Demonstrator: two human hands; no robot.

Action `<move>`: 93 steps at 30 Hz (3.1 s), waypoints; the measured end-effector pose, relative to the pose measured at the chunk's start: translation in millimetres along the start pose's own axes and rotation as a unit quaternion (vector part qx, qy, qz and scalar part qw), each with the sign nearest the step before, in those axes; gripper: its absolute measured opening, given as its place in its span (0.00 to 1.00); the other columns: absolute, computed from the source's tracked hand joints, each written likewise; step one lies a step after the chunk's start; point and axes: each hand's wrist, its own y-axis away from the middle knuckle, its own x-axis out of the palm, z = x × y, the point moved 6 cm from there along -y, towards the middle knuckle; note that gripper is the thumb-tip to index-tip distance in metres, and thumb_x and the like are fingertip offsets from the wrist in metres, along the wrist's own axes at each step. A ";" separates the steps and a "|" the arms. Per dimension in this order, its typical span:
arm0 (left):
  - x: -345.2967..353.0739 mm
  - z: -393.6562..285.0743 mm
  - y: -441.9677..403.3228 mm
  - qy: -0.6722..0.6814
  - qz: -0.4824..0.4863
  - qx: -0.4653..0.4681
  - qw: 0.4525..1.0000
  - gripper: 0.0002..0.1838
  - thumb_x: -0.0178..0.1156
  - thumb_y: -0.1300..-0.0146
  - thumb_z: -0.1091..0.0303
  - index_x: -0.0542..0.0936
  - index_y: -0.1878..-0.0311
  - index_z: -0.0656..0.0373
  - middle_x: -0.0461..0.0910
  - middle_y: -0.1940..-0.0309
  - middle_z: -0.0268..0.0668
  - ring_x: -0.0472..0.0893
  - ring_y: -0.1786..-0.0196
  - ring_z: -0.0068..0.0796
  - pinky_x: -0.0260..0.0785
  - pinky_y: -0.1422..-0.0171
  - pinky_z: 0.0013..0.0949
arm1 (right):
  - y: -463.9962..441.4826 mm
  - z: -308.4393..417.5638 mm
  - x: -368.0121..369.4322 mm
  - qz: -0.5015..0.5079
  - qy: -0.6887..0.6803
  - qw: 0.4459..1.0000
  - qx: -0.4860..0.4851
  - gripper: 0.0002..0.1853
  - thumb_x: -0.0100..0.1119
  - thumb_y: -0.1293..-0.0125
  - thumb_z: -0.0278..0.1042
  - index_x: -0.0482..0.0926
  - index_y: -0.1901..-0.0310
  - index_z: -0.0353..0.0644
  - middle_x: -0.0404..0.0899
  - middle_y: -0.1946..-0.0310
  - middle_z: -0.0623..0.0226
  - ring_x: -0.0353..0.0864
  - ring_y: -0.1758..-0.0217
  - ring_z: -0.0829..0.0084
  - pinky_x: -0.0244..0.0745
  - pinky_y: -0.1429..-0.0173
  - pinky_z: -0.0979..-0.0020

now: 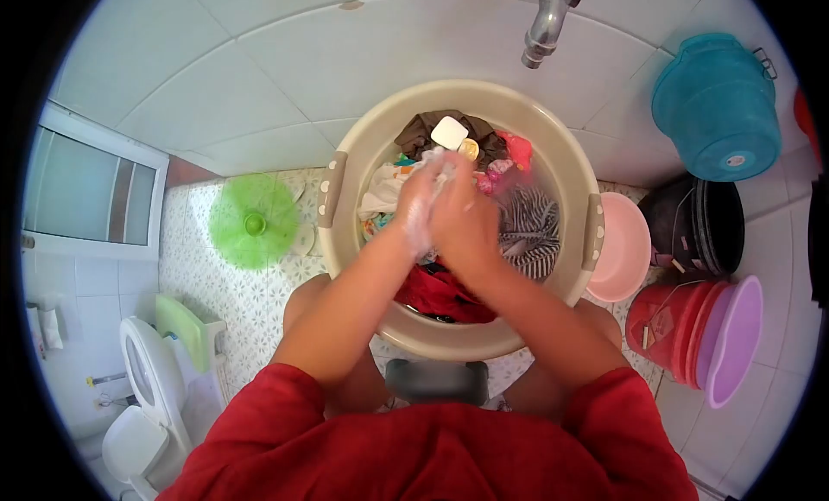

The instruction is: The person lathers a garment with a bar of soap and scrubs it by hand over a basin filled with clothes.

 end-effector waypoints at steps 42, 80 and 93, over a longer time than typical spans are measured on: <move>40.5 20.7 34.3 0.004 0.015 -0.088 0.996 0.24 0.43 0.38 0.43 0.69 0.49 0.51 0.74 0.59 0.30 0.74 0.56 0.23 0.67 0.57 0.28 | -33.2 -15.3 -25.6 -0.120 -0.008 0.991 -0.056 0.14 0.46 0.41 0.33 0.62 0.53 0.43 0.75 0.76 0.46 0.75 0.71 0.46 0.67 0.67 0.52; 33.1 11.4 34.6 0.039 0.036 -0.106 0.993 0.16 0.50 0.39 0.52 0.72 0.54 0.52 0.76 0.61 0.33 0.76 0.60 0.27 0.69 0.58 0.32 | -39.7 -26.7 -47.3 -0.123 -0.019 0.992 0.036 0.16 0.48 0.41 0.28 0.66 0.50 0.41 0.77 0.67 0.49 0.77 0.62 0.53 0.69 0.57 0.59; -20.3 -51.2 32.7 0.108 0.025 0.135 0.985 0.20 0.43 0.45 0.84 0.65 0.47 0.64 0.70 0.49 0.45 0.71 0.45 0.37 0.64 0.40 0.38 | -52.7 -65.5 -40.8 0.154 -0.670 0.718 0.110 0.28 0.52 0.47 0.20 0.61 0.42 0.35 0.68 0.49 0.51 0.70 0.45 0.62 0.68 0.43 0.62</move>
